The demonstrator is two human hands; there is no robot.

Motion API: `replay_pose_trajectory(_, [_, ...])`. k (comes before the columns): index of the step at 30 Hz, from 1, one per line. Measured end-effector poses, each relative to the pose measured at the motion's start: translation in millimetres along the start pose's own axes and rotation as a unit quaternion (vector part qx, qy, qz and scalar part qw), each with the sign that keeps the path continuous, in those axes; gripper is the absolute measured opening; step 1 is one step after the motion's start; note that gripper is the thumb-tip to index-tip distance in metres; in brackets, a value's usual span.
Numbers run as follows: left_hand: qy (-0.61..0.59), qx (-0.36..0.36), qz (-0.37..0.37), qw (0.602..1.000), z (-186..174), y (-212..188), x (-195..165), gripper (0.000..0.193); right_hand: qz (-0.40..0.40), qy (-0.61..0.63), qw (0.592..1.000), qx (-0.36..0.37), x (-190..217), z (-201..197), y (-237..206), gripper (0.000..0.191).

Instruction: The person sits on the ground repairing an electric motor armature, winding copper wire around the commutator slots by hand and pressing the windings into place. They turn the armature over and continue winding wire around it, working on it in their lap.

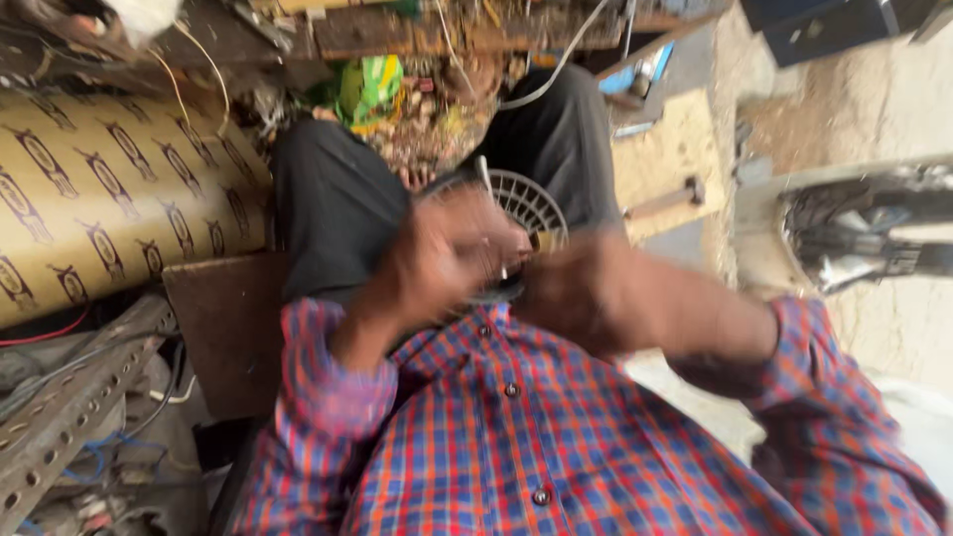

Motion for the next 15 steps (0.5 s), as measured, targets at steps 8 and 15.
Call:
replay_pose_trajectory(8, [-0.080,-0.186,0.007,0.979,-15.1,-11.9,9.0,0.013,0.166,-0.082,0.975,-0.124,-118.9,-27.1,-29.0,0.014])
replay_pose_trajectory(15, [0.115,0.187,-0.009,0.976,14.9,54.8,27.8,0.016,0.083,-0.092,0.984,0.125,-37.0,22.3,-33.5,0.005])
Point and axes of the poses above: each hand's wrist, its own y-axis towards the middle knuckle, its own z-axis out of the palm, x = y × z, the point moved 8 cm from there along y, towards the middle knuckle, and after that the axes turned 3 degrees about -z, right-handed, at the moved point
